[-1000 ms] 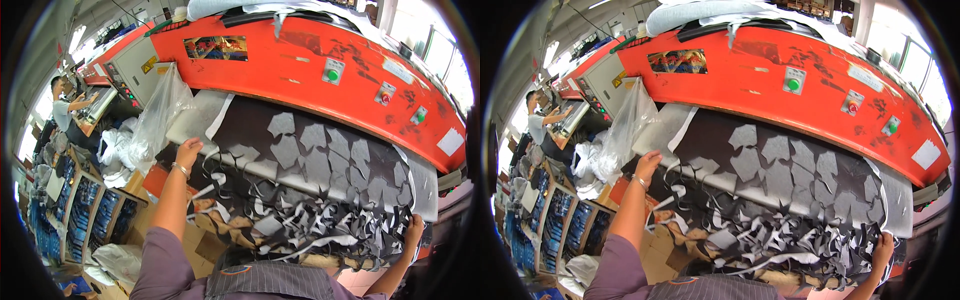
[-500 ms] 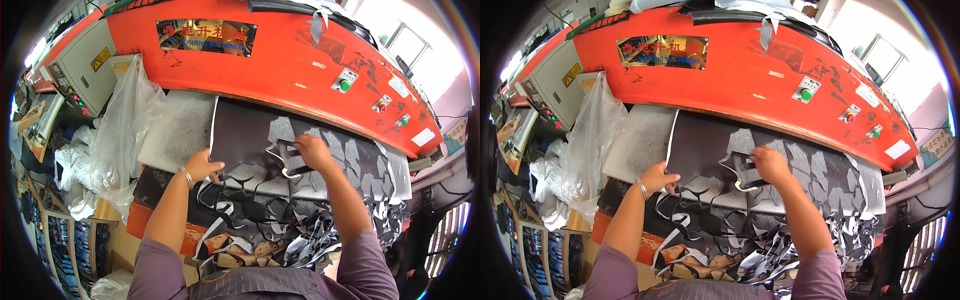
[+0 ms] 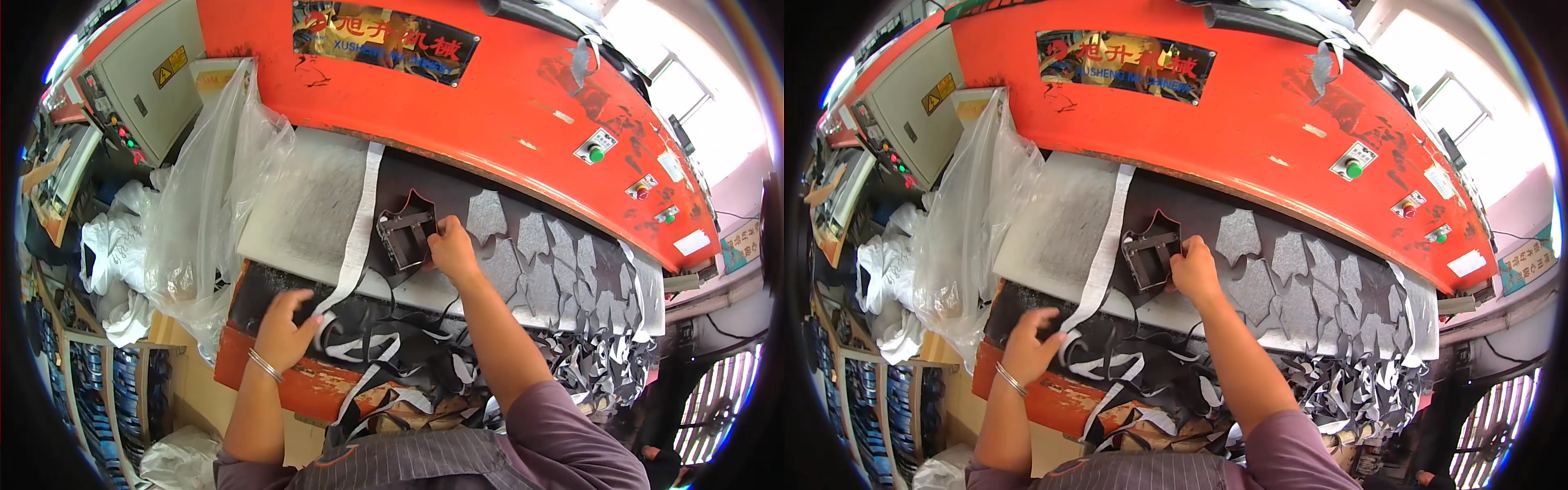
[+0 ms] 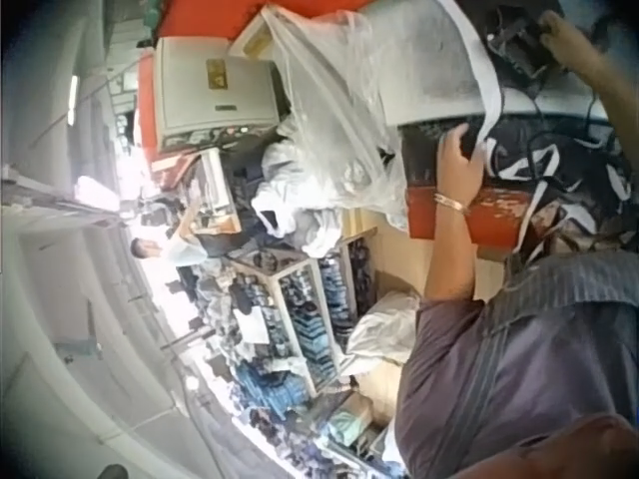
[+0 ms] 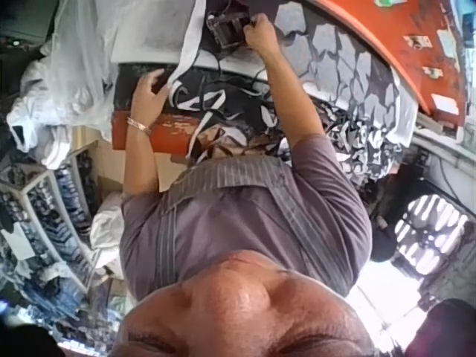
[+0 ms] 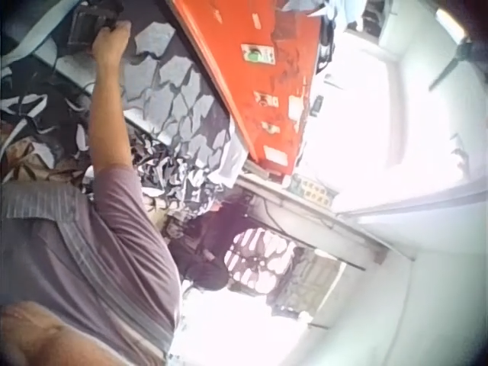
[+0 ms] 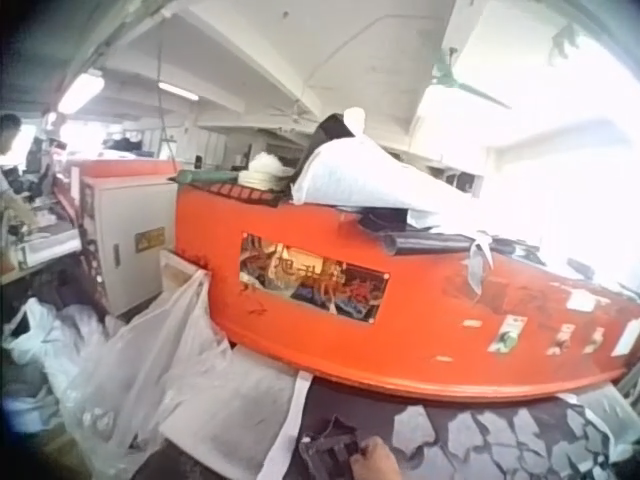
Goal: Using a clicker press machine and metal dies to cut shoe components from a sheet of material.
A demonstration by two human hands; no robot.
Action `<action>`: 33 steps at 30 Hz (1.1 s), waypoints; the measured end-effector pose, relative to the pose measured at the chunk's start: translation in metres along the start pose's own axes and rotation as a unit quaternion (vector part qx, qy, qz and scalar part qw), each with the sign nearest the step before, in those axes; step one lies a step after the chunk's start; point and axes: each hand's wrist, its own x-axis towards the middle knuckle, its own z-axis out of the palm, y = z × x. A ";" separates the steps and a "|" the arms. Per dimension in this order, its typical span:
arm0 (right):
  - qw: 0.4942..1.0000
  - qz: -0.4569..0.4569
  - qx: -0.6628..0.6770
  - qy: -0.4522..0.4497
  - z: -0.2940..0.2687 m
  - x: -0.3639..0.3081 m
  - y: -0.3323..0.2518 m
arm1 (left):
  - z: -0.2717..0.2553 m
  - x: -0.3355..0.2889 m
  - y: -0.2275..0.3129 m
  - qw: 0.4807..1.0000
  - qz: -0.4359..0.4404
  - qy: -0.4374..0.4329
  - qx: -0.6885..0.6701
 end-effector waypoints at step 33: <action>0.871 -0.370 -0.294 -0.138 -0.035 0.002 0.033 | 0.084 0.113 -0.002 0.993 0.114 0.002 0.041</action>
